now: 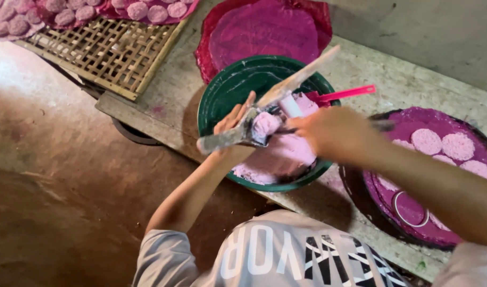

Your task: The person scoops pink dough from a green basin using a pink spatula and a wooden stick, then uses a metal ring mold and a wooden mallet to press the dough into circular shapes on a purple tray. The person repeatedly fills the mold, taps it with the mallet, and removes the formed circles, placing them on the tray.

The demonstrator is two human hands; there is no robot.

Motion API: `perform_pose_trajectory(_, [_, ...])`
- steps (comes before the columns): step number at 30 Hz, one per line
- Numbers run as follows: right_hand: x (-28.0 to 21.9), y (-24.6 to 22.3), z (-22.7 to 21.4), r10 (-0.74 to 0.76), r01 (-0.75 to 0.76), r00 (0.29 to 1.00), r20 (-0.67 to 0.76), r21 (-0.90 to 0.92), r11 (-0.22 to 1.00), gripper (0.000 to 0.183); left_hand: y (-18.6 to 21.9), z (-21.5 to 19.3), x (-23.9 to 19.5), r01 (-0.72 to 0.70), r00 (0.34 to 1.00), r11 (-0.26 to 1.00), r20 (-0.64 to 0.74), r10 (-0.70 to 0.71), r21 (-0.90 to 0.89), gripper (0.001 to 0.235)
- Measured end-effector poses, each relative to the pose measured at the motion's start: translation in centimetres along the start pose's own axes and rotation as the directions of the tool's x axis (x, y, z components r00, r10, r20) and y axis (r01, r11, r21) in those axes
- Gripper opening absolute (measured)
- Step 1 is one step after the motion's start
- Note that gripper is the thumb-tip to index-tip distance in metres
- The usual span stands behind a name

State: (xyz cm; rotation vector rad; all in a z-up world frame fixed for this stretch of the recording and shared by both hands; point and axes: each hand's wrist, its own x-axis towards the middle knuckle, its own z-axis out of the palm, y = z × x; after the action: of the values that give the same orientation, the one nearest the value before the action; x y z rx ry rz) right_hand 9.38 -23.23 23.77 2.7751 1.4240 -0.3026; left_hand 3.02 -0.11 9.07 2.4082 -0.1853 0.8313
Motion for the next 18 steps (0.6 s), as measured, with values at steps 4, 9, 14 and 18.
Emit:
perform_pose_trajectory(4, [-1.5, -3.1, 3.4, -0.36, 0.248, 0.929, -0.089, -0.572, 0.782, 0.039, 1.2, 0.4, -1.8, 0.017, 0.996, 0.934, 0.089, 0.016, -0.356, 0.06])
perform_pose_trajectory(9, [-6.4, -2.6, -2.5, -0.203, 0.192, 0.979, 0.026, -0.465, 0.864, 0.06, -0.1, -1.4, -2.7, 0.439, 0.89, 0.752, 0.351, -0.289, -0.492, 0.035])
perform_pose_trajectory(14, [-5.5, -4.0, -4.7, -0.19, 0.137, 0.98, -0.058, -0.496, 0.858, 0.029, 0.3, -1.8, -1.4, 0.253, 0.939, 0.95, 0.283, -0.196, -0.182, 0.07])
perform_pose_trajectory(18, [-1.4, -4.9, 1.4, -0.289, 0.204, 0.956, -0.045, -0.606, 0.769, 0.019, 1.7, 0.1, -1.3, 0.06, 0.974, 0.997, 0.221, -0.046, -0.056, 0.072])
